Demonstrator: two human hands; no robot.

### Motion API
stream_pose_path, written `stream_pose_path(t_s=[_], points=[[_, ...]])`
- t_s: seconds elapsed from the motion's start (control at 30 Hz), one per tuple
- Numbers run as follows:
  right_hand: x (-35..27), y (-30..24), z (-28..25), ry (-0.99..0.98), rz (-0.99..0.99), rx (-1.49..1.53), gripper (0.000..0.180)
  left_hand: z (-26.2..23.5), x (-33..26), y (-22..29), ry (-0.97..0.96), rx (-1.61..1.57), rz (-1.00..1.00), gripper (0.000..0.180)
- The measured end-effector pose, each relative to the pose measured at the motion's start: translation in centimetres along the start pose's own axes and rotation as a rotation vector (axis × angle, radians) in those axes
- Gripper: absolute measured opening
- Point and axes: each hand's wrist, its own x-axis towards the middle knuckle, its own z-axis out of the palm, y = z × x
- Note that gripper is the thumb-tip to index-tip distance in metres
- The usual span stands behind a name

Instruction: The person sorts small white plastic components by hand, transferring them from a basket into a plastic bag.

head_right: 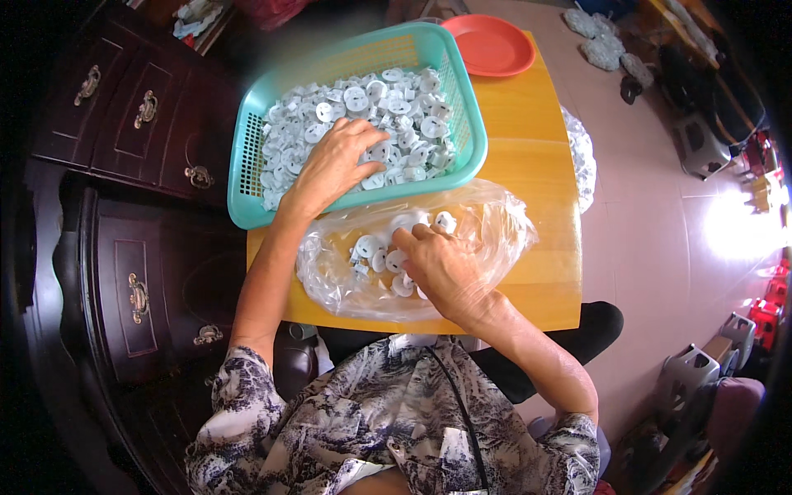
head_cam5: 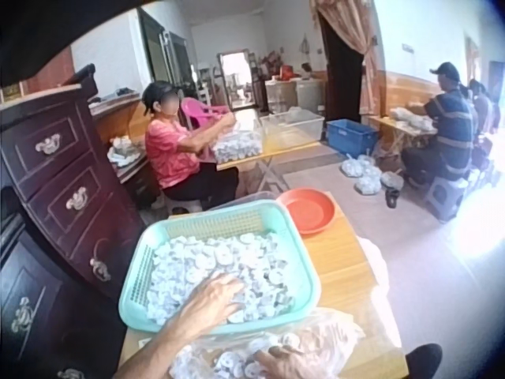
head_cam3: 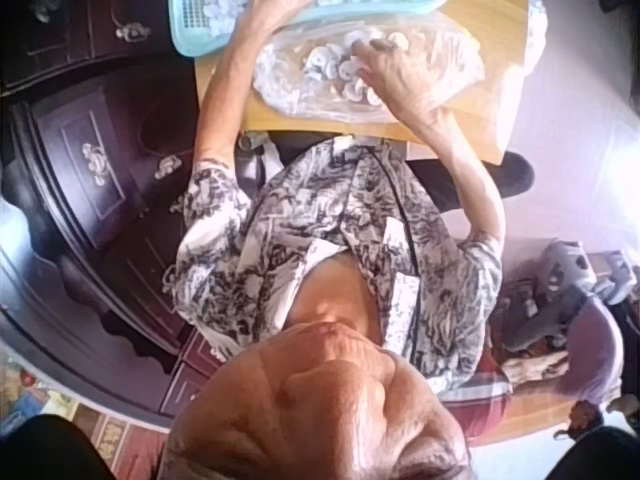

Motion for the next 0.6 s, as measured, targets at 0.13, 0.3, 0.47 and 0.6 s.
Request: stream_pose_path(t_s=[0.13, 0.3, 0.47, 0.6], points=[[0.1, -0.8, -1.2, 0.006, -0.014, -0.046, 0.031, 0.3, 0.1, -0.1, -0.009, 0.013, -0.055, 0.038], [1.1, -2.0, -5.7, 0.145, 0.023, -0.016, 0.019, 0.4, -0.3, -0.2, 0.061, -0.068, -0.06, 0.035], [5.9, 0.5, -7.5, 0.348, 0.001, -0.061, 0.012, 0.4, 0.2, -0.1, 0.077, -0.127, -0.046, 0.031], [9.7, 3.5, -5.9, 0.256, -0.005, -0.119, 0.017, 0.3, 0.3, 0.0, 0.076, -0.137, -0.044, 0.03]])
